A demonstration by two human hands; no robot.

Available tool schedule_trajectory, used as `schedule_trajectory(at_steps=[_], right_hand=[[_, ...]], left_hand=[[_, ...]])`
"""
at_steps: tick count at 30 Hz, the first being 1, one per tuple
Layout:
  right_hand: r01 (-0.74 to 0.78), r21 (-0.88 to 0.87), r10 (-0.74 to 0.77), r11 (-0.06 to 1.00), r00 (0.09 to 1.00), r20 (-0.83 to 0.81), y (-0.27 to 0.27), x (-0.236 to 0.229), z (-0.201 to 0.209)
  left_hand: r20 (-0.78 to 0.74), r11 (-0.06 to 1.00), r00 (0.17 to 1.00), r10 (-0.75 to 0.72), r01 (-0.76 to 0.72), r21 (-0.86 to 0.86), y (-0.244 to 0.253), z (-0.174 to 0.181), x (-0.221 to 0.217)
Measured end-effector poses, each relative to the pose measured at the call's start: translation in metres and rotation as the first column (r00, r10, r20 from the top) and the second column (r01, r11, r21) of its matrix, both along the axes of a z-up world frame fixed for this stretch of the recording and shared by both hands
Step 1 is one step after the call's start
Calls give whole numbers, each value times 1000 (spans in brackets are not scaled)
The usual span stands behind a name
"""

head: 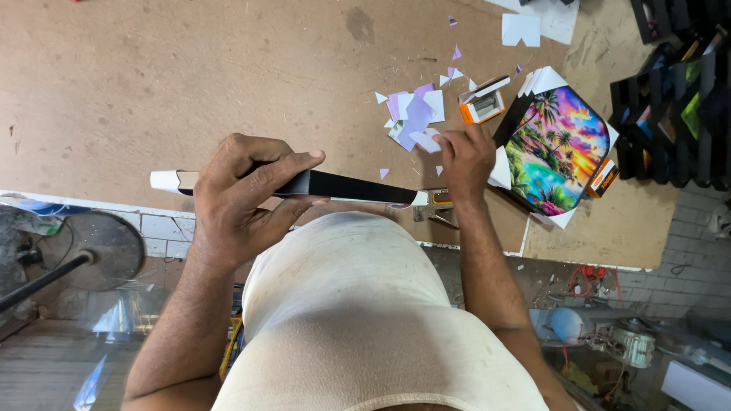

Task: The person assembles picture frames by placing printed images into black frames, securing them with white backing paper, and using a stapler to fasten the corners. The person handles multiple frames and images, stacking completed frames on the table.

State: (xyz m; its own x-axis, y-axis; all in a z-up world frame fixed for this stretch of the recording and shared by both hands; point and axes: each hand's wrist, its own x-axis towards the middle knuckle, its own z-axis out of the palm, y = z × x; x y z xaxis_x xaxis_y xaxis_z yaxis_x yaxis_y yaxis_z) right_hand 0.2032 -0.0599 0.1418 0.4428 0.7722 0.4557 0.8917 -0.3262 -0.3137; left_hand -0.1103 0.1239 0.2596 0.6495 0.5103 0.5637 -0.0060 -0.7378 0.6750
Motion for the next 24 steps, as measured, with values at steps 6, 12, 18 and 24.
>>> schedule_trajectory(at_steps=[6, 12, 18, 24], right_hand=[[315, 481, 202, 818, 626, -753, -8, -29, 78], [104, 565, 469, 818, 448, -761, -21, -80, 132], [-166, 412, 397, 896, 714, -576, -4, -85, 115], [-182, 482, 497, 857, 540, -679, 0, -88, 106]], left_hand=[[48, 999, 998, -35, 37, -39, -1, 3, 10], [44, 988, 988, -151, 151, -14, -2, 9, 37], [41, 986, 989, -143, 146, -78, -7, 10, 45], [103, 994, 989, -108, 108, 2, -10, 3, 56]])
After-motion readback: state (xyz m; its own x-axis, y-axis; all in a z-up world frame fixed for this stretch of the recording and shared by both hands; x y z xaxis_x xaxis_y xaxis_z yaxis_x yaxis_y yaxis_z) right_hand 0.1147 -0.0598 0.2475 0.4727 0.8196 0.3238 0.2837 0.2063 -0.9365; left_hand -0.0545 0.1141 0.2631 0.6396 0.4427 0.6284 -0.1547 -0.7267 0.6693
